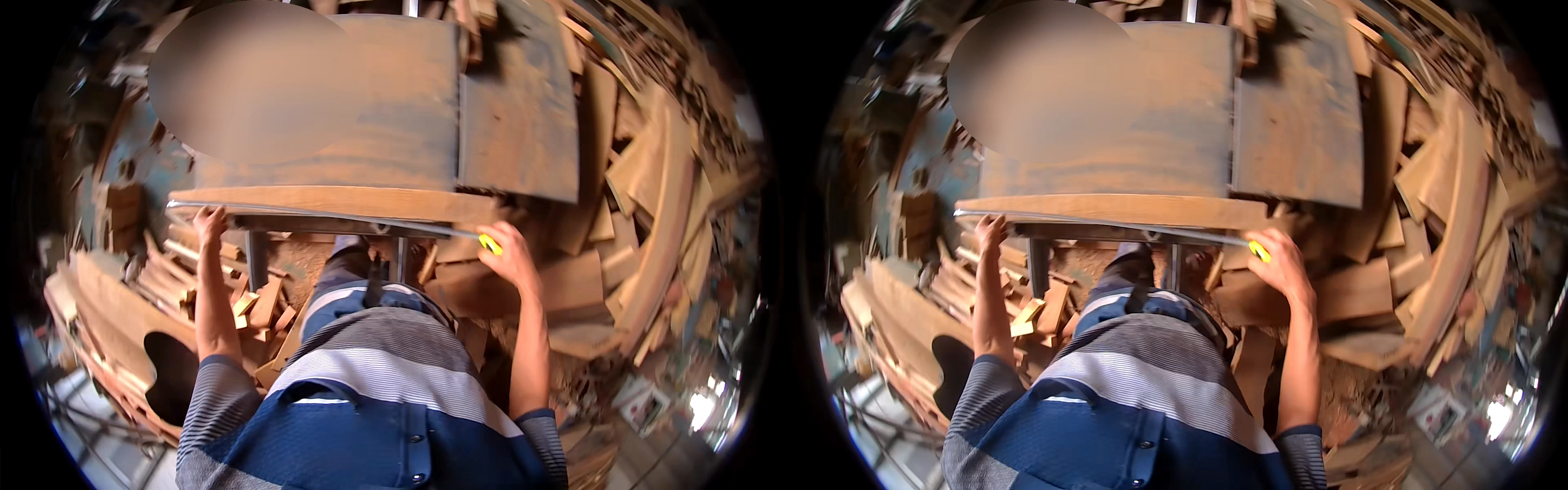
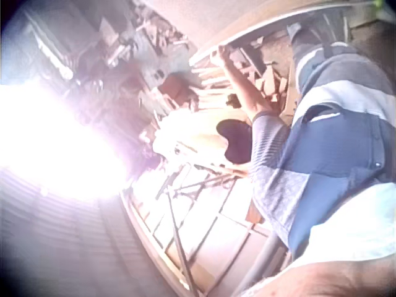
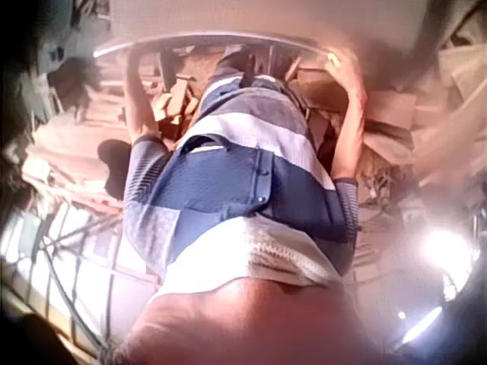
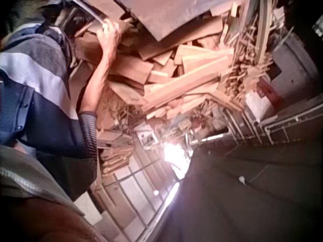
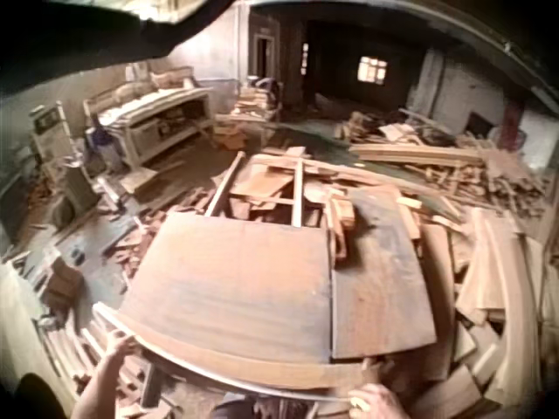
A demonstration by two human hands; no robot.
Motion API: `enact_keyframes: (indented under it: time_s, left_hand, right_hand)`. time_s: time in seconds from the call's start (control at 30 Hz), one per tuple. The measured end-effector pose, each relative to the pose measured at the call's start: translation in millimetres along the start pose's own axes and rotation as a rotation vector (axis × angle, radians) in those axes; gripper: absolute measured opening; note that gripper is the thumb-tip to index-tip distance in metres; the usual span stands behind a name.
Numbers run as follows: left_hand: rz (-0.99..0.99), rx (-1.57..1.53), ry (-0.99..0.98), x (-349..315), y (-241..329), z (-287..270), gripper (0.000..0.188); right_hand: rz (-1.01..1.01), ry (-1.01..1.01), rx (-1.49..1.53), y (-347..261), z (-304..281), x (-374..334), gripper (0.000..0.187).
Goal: The person measures wood planks using a tape measure in a woodworking workshop, moving several planks and measuring their length and width.
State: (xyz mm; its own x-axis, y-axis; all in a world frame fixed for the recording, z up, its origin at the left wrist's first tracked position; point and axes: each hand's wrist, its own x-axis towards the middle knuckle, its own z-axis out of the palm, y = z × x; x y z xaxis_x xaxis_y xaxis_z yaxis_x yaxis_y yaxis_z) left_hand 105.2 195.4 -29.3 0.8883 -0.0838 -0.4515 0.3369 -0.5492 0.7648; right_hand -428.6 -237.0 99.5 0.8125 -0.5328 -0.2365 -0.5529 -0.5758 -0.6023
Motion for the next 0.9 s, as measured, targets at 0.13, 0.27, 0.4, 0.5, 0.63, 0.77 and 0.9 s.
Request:
enact_keyframes:
  time_s: [0.13,0.27,0.4,0.5,0.63,0.77,0.9]
  left_hand:
    - [0.192,0.222,0.027,-4.6,4.1,20.8,0.027]
    - [0.507,0.645,0.157,-36.0,7.6,52.3,0.057]
    - [0.628,0.73,0.105,-88.8,18.3,87.2,0.052]
    - [0.76,0.791,0.089,-114.5,10.3,100.7,0.051]
    - [0.838,0.766,-0.025,-141.9,14.7,115.1,0.048]
    - [0.86,0.76,-0.071,-156.3,18.8,123.4,0.046]
    - [0.957,0.83,-0.151,-171.5,30.1,128.9,0.047]
  right_hand:
    - [0.007,0.023,-0.017,22.0,6.6,24.6,0.045]
    - [0.031,0.04,-0.04,50.0,27.8,38.2,0.045]
    - [0.064,0.077,-0.064,50.7,38.0,43.2,0.045]
    - [0.085,0.072,-0.106,46.0,38.9,46.9,0.045]
    - [0.089,0.117,-0.172,45.3,44.4,47.8,0.043]
    - [0.136,0.113,-0.174,37.6,43.0,46.6,0.041]
    - [0.115,0.155,-0.172,40.1,47.3,45.9,0.039]
